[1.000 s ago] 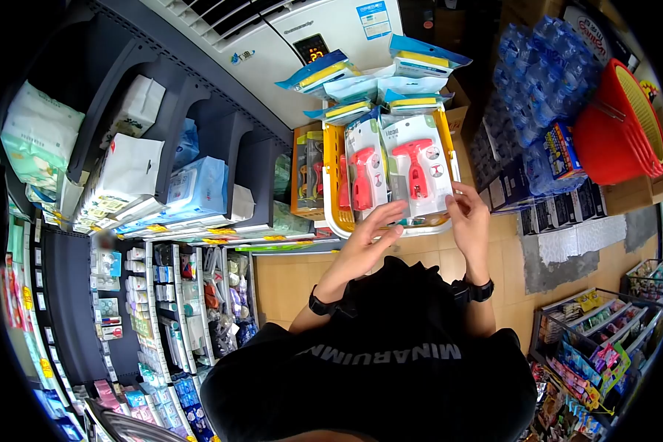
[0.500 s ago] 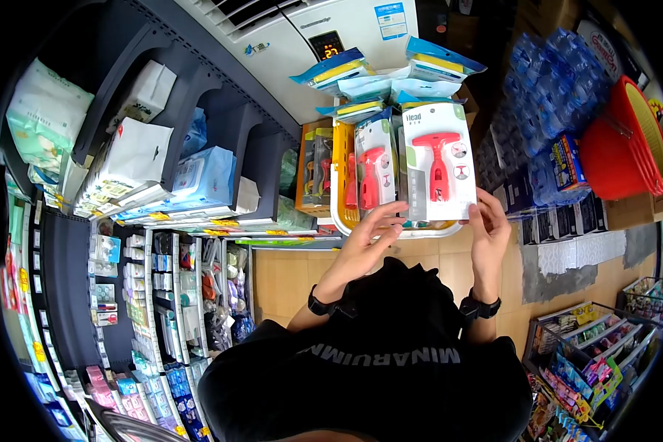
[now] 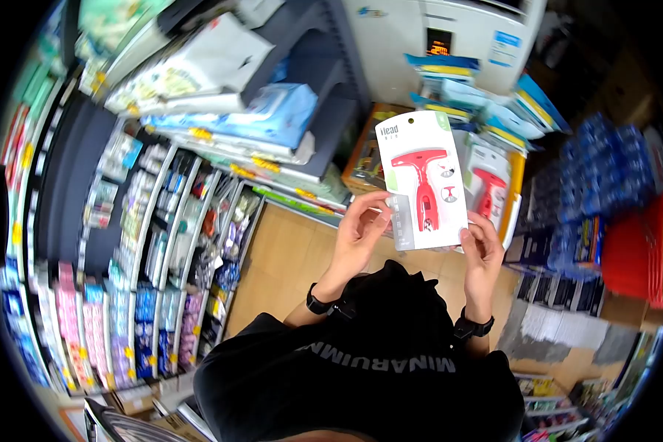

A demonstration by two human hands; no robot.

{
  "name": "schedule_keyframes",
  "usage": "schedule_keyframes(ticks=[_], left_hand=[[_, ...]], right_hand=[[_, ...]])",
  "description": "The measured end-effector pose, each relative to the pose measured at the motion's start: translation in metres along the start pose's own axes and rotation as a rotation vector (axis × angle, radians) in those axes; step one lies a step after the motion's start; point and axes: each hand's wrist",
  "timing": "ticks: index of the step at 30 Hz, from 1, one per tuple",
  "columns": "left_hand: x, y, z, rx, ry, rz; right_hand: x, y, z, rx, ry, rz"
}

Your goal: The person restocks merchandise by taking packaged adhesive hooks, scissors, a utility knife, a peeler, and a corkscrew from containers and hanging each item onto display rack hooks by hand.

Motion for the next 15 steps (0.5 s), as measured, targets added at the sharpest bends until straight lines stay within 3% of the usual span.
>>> schedule_keyframes(ticks=[15], left_hand=[[0.06,0.167,-0.094,0.836,0.006,0.163]], right_hand=[[0.0,-0.034,0.19,-0.833,-0.292,0.052]])
Point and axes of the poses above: each hand's wrist, its own y-axis away from the middle knuckle, its own z-axis out of the palm, x = y × z, and after that the axes turned 14 degrees about -x, right-handed
